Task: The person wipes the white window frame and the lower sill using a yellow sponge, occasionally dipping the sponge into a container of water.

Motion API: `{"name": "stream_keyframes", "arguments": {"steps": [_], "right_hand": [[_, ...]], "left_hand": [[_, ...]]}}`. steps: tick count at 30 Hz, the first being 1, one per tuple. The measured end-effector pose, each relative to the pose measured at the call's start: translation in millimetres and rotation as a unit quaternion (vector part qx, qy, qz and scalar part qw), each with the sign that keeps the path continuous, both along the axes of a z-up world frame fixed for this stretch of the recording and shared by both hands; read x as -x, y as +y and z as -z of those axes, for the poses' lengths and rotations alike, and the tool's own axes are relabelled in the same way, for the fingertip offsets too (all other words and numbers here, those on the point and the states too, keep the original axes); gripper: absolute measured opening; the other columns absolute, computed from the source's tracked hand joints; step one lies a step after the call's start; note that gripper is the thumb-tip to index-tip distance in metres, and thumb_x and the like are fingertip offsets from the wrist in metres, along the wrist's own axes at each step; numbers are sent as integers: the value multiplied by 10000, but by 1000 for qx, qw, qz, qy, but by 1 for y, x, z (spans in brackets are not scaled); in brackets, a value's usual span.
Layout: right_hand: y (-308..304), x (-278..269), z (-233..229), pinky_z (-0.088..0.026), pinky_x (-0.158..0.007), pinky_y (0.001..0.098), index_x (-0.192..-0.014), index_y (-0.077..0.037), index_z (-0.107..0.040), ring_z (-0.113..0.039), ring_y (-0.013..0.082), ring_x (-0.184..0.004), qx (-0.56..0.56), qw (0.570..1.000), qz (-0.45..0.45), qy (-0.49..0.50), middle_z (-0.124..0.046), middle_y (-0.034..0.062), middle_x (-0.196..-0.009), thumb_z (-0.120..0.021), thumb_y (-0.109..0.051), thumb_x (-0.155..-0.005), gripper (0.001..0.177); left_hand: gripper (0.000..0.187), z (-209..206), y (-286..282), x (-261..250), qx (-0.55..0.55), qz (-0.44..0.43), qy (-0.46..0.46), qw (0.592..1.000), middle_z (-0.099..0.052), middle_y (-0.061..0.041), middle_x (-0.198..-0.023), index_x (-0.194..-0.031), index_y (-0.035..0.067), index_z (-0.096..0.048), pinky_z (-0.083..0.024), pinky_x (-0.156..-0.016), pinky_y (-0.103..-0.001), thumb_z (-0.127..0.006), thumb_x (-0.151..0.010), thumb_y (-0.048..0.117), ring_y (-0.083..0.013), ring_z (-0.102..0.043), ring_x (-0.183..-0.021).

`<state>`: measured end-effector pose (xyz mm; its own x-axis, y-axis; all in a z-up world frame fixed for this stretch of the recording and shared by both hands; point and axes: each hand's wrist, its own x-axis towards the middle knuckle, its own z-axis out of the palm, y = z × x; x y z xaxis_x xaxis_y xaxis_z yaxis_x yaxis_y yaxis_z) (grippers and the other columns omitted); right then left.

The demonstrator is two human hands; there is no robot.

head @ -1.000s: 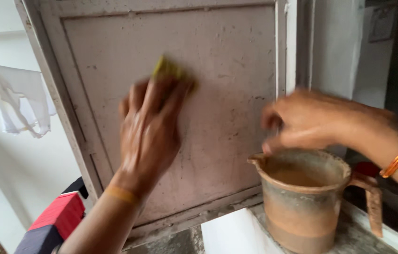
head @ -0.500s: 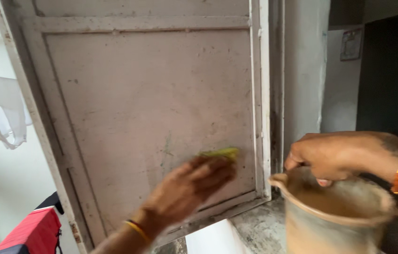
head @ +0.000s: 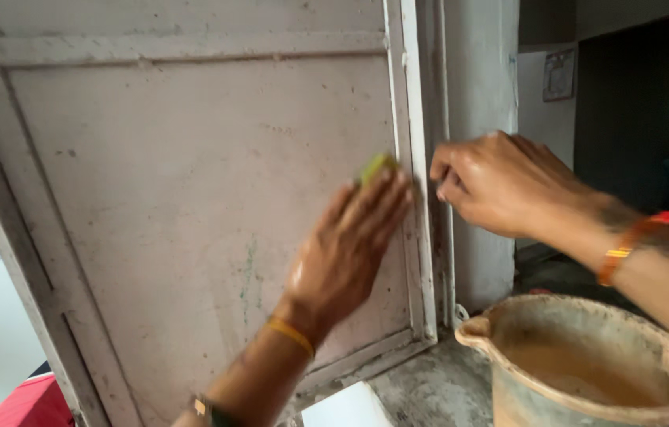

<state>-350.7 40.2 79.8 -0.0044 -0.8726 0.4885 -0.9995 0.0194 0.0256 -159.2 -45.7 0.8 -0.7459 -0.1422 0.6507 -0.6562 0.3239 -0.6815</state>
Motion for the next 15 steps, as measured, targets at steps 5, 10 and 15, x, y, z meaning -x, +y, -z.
{"name": "stream_keyframes", "arguments": {"steps": [5, 10, 15], "right_hand": [[-13, -8, 2, -615, -753, 399, -1135, -11, -693, -784, 251, -730, 78, 993, -31, -89, -835, 172, -860, -656, -215, -968, 267], [-25, -10, 22, -620, -597, 341, -1216, 23, -618, -786, 211, -726, -25, 963, -27, -268, -767, 144, -1018, -533, -53, -995, 249], [-34, -6, 32, -633, -607, 369, -1333, -14, -557, -794, 245, -780, -17, 949, -35, -313, -738, 157, -1068, -518, 12, -965, 371]], "left_hand": [[624, 86, 4, -30, -154, 152, -110, 970, -201, -39, -1713, -1605, 120, -276, -151, -1303, -431, -487, -1020, 171, -214, -159, -1584], [669, 20, -24, -7, 128, 29, 37, 991, -222, -44, -1677, -1603, 201, -351, -163, -1264, -379, -548, -975, 81, -201, -217, -1549], [612, -83, -33, 30, 57, 144, 229, 961, -256, -62, -1676, -1601, 106, -362, -355, -1263, -441, -589, -1055, 263, -258, -313, -1529]]}}
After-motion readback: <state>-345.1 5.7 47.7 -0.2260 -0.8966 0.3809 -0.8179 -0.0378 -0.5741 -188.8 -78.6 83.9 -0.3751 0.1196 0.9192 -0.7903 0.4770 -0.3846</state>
